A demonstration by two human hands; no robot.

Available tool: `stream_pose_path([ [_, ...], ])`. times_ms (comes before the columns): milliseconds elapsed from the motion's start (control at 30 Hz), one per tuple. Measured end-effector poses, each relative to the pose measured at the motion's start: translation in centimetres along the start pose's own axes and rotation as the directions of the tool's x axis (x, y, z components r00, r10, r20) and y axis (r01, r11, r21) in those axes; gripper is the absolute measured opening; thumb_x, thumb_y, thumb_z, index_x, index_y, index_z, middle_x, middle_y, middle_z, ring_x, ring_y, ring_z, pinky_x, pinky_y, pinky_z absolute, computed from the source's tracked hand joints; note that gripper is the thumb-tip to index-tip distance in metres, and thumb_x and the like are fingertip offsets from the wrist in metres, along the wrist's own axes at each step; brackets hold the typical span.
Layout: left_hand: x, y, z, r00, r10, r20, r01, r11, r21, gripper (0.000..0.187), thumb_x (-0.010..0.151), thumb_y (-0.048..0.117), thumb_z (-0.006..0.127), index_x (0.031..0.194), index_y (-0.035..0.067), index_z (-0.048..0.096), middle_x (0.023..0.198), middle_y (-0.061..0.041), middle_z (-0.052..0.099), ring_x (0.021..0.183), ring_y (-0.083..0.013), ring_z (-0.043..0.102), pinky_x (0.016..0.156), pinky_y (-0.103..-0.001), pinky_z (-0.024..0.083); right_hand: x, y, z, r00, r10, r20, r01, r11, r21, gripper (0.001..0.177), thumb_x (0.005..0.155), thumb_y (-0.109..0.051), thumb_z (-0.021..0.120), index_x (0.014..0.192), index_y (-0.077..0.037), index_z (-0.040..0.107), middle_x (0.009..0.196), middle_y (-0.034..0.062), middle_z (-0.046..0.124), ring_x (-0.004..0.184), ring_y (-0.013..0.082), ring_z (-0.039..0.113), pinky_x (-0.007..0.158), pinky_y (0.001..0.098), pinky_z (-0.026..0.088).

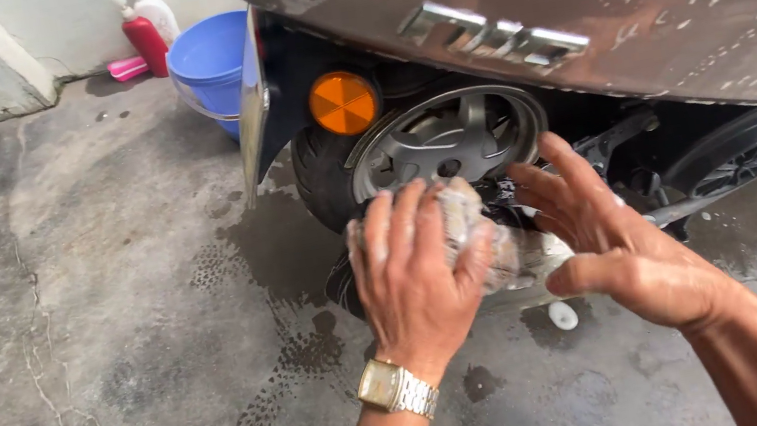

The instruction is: Scrubbing a motorcycle with a soapy cloth to clean its various components

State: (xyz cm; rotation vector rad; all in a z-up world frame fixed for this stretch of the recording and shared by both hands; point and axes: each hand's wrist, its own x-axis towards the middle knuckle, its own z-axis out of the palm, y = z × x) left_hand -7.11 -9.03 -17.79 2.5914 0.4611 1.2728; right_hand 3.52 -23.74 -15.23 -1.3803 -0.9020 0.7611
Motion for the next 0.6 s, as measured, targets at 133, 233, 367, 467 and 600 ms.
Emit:
stream_pose_path([
  [133,0.6,2.9,0.2,0.981,-0.187,0.044,0.19,0.98,-0.059,0.042,0.085,0.041,0.044,0.111,0.011,0.058,0.128,-0.005,0.049,0.12,-0.0302,0.038,0.096,-0.064,0.02,-0.8,-1.9,3.3,0.991,0.111,-0.069,-0.129,0.918,-0.375,0.113,0.055,0.008,0.054,0.139,-0.02,-0.016,0.151,0.0101,-0.001,0.137,0.0258,0.01,0.094,0.0347,0.037],
  [233,1.3,3.2,-1.3,0.961,-0.109,0.254,0.23,0.826,-0.514,0.055,0.091,0.038,0.029,0.135,0.006,0.029,0.136,-0.015,0.043,0.125,-0.0272,0.039,0.101,-0.04,0.023,-0.2,0.0,5.0,0.998,-0.064,-0.018,0.041,0.807,-0.589,0.116,0.057,-0.006,0.073,0.138,-0.006,-0.009,0.148,0.0177,-0.011,0.138,0.0299,-0.011,0.107,0.0432,0.006],
  [367,1.6,4.1,-2.9,0.933,-0.033,0.359,0.339,0.423,-0.84,0.055,0.092,0.031,0.032,0.138,0.006,0.015,0.149,-0.013,0.016,0.138,-0.0279,0.02,0.112,-0.037,0.019,0.5,2.2,6.3,0.902,-0.366,-0.227,0.015,0.554,-0.833,0.072,0.077,-0.029,0.058,0.135,-0.005,0.022,0.143,0.0112,0.023,0.131,0.0401,0.011,0.102,0.0534,0.023],
  [467,2.1,3.5,-2.7,0.963,0.051,0.266,0.161,0.682,-0.713,0.049,0.094,0.029,0.028,0.136,0.004,0.021,0.143,-0.015,0.029,0.134,-0.024,0.027,0.111,-0.036,0.023,0.1,4.2,5.9,0.785,-0.531,-0.32,-0.05,0.46,-0.887,0.053,0.079,-0.031,0.052,0.126,-0.008,0.041,0.136,0.0145,0.032,0.124,0.0396,0.031,0.1,0.0516,0.03],
  [600,1.5,0.5,-1.1,0.972,0.063,0.228,-0.027,0.987,-0.156,0.039,0.087,0.034,0.043,0.114,0.009,0.053,0.116,-0.008,0.055,0.106,-0.0305,0.047,0.089,-0.052,0.03,-1.2,6.9,2.7,0.372,-0.286,-0.883,-0.383,0.819,-0.426,0.053,0.074,-0.036,0.061,0.109,0.002,0.052,0.122,0.0171,0.038,0.111,0.028,0.04,0.093,0.0367,0.031],
])
